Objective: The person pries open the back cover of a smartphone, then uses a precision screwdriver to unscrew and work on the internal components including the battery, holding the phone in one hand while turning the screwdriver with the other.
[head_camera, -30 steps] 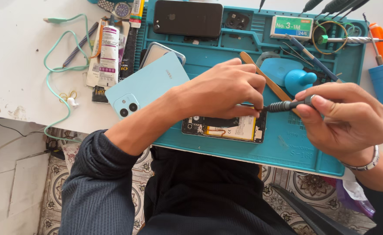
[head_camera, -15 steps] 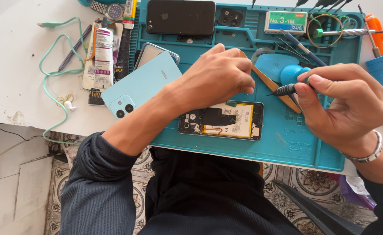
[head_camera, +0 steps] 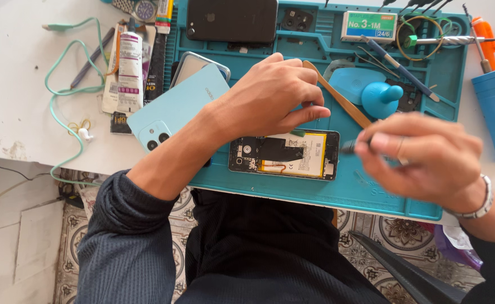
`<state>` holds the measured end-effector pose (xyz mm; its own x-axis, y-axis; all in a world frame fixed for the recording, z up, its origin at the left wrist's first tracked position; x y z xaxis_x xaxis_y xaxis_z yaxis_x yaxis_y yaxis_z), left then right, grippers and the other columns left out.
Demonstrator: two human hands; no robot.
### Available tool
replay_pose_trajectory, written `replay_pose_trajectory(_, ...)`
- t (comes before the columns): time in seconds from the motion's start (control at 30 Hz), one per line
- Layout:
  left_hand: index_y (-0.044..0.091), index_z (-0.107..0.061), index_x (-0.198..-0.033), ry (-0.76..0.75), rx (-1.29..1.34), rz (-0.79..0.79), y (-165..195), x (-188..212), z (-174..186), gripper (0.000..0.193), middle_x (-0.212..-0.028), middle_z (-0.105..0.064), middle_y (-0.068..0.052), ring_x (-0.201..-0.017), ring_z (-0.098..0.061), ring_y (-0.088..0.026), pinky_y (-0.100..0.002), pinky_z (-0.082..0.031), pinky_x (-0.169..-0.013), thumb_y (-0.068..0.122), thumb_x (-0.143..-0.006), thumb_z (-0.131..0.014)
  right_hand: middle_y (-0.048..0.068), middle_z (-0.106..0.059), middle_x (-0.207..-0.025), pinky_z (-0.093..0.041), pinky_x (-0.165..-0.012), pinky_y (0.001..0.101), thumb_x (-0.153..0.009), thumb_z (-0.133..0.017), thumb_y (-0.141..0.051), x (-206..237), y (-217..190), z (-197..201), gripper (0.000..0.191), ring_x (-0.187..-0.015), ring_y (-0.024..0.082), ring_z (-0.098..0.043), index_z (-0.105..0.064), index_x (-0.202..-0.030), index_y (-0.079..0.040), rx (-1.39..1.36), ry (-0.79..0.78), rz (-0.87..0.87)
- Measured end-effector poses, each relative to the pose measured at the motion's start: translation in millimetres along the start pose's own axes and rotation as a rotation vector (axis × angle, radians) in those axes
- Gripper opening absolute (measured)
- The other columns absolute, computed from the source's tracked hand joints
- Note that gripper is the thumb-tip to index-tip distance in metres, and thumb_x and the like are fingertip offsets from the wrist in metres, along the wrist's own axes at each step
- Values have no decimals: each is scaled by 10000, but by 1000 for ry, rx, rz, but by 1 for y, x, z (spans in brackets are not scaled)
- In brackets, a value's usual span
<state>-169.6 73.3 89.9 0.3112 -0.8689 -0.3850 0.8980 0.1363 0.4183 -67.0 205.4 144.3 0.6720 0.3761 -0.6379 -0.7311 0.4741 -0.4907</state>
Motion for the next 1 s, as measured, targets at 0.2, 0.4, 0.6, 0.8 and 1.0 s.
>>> replay_pose_trajectory(0.2, 107, -792, -887, -26, -8, 17, -1, 1, -3, 334, -914, -722, -31, -969, -650, -254, -444, -459, -802, 406, -1006, -701, 163, -715, -879, -589, -636, 323, -815, -807, 21, 10, -7, -16, 335, -742, 238, -731, -599, -1072, -37, -149, -126, 69)
replay_pose_trajectory(0.4, 108, -795, -888, -55, -3, 35, -2, 1, -5, 331, -866, -713, -25, -931, -645, -255, -448, -466, -808, 407, -999, -708, 153, -726, -905, -596, -647, 315, -826, -823, 2, 13, -6, -18, 349, -761, 239, -742, -610, -1099, -41, -157, -144, 56)
replay_pose_trajectory(0.6, 107, -794, -885, -31, 1, 18, -2, 1, -4, 325, -898, -713, -35, -934, -639, -263, -448, -462, -799, 402, -997, -715, 143, -704, -876, -597, -652, 359, -820, -815, -4, 8, -14, -20, 379, -746, 272, -733, -573, -1107, -58, -145, -162, 110)
replay_pose_trajectory(0.8, 125, -787, -903, -36, 2, 5, -3, 3, -5, 301, -910, -700, -29, -967, -651, -260, -448, -450, -806, 399, -996, -704, 86, -659, -885, -522, -550, 350, -860, -884, -60, 6, -28, -29, 654, -663, 237, -663, -424, -1318, -136, -95, -263, 238)
replay_pose_trajectory(1.0, 144, -788, -907, -42, 22, 21, -5, 4, -5, 300, -895, -696, -26, -956, -655, -255, -438, -449, -804, 412, -990, -681, 90, -669, -1024, -605, -698, 331, -817, -783, -28, 5, -29, -36, 710, -873, 259, -724, -424, -1399, -222, -291, -380, 127)
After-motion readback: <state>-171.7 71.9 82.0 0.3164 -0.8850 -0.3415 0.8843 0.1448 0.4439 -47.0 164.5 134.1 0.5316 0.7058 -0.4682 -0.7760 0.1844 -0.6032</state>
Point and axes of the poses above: each hand's wrist, its own x-axis away from the middle knuckle, its own z-axis out of the back of the hand, y = z × x, the point moved 8 cm from there along -x, towards the middle knuckle
